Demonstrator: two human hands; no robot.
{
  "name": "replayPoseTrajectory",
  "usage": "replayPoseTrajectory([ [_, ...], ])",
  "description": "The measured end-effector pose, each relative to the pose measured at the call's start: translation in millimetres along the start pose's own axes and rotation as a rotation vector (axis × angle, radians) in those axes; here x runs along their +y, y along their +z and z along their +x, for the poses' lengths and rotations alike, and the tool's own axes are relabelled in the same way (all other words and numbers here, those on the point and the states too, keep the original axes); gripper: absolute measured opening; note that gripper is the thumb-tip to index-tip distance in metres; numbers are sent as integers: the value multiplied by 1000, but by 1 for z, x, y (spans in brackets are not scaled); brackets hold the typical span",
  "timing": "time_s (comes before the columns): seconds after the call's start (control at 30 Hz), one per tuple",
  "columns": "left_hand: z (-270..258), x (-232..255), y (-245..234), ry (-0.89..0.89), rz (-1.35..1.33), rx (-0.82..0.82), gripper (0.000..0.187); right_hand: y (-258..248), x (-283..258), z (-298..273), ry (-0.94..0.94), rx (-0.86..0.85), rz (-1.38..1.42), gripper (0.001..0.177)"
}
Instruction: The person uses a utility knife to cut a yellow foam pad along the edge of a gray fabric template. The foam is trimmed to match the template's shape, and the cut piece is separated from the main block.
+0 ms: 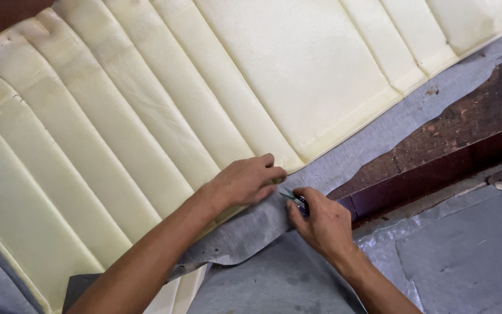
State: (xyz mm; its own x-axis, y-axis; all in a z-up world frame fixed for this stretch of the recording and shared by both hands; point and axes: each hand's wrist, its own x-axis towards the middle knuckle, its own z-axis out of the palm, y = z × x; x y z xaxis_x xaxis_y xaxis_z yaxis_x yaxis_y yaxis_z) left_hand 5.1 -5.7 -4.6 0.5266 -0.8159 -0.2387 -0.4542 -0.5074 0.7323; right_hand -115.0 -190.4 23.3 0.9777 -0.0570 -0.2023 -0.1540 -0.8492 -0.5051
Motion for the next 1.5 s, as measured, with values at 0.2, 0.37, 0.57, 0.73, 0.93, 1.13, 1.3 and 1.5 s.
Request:
replayPoseTrajectory([
  [0.2, 3, 2, 15, 23, 62, 84, 21, -2, 15, 3, -171, -27, 103, 55],
  [0.37, -3, -5, 24, -50, -47, 213, 20, 8, 9, 1, -181, -96, 111, 47],
  [0.57, 1, -9, 31, -38, -42, 208, 14, 2, -3, 2, -7, -129, -2, 36],
  [0.73, 7, -23, 27, -86, -161, 103, 16, -16, -7, 22, -204, -144, -51, 32],
  [0.93, 9, -24, 24, -72, -163, 78, 17, -31, -13, 59, -151, -383, -161, 31],
  [1.13, 12, -26, 21, -128, -178, 14, 21, -29, -19, 57, -137, -367, -204, 30],
  [1.3, 13, -25, 16, -169, -202, -38, 25, -25, -19, 57, -93, -363, -207, 27],
  [1.5, 12, -26, 14, -153, -217, -30, 25, -19, -12, 59, -214, -291, -192, 26],
])
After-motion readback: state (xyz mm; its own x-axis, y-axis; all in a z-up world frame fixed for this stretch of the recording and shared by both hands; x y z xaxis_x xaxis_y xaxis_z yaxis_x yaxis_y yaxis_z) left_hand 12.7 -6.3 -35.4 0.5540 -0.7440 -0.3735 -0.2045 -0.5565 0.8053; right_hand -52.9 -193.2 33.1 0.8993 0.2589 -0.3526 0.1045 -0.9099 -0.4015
